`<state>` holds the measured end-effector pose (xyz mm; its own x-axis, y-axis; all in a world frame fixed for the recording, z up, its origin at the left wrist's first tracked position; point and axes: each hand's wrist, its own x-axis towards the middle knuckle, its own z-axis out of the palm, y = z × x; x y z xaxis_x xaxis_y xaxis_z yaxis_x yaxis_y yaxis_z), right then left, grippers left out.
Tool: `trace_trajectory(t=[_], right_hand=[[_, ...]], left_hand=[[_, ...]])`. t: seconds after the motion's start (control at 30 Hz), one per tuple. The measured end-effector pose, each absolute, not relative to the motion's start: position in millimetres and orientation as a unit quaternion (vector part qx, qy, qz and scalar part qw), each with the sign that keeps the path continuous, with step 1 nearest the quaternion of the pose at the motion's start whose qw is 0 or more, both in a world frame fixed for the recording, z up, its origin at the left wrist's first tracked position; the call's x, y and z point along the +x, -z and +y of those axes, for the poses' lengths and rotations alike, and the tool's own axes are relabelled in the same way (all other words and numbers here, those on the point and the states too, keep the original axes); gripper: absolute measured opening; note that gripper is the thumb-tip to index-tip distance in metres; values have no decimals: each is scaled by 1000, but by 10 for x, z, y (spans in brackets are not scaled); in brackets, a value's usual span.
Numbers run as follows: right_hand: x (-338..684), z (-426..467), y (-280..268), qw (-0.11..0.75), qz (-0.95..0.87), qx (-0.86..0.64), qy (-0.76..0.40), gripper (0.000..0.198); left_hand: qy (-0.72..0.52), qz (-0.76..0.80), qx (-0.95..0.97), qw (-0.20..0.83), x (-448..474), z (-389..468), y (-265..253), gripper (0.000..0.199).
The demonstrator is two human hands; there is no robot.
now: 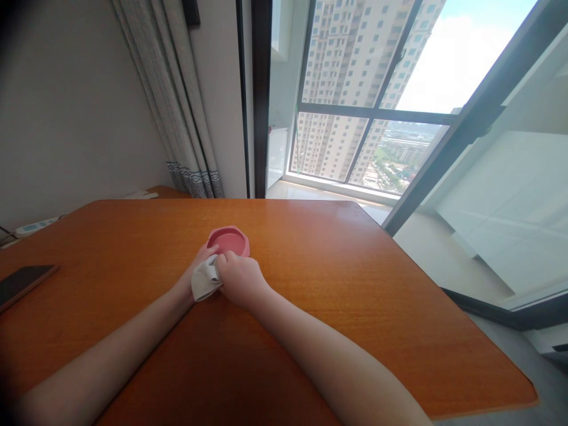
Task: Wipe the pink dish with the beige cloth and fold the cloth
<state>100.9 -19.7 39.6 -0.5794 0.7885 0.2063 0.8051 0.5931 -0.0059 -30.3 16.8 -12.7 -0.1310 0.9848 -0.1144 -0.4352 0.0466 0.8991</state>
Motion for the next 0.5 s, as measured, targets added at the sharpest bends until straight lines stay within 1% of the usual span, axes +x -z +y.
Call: trace_trajectory(t=[0.1, 0.23, 0.37, 0.5], right_hand=[[1089, -137, -469, 82, -889, -449, 43, 24], [1238, -45, -626, 62, -917, -393, 36, 18], [1290, -35, -724, 35, -924, -379, 37, 18], [1220, -87, -666, 36, -918, -394, 34, 20]], left_hand=[[-600, 407, 316, 612, -284, 126, 83, 41], [-578, 368, 313, 658, -258, 52, -24, 41], [-576, 358, 314, 665, -260, 43, -58, 42], [-580, 384, 311, 648, -259, 66, -30, 40]])
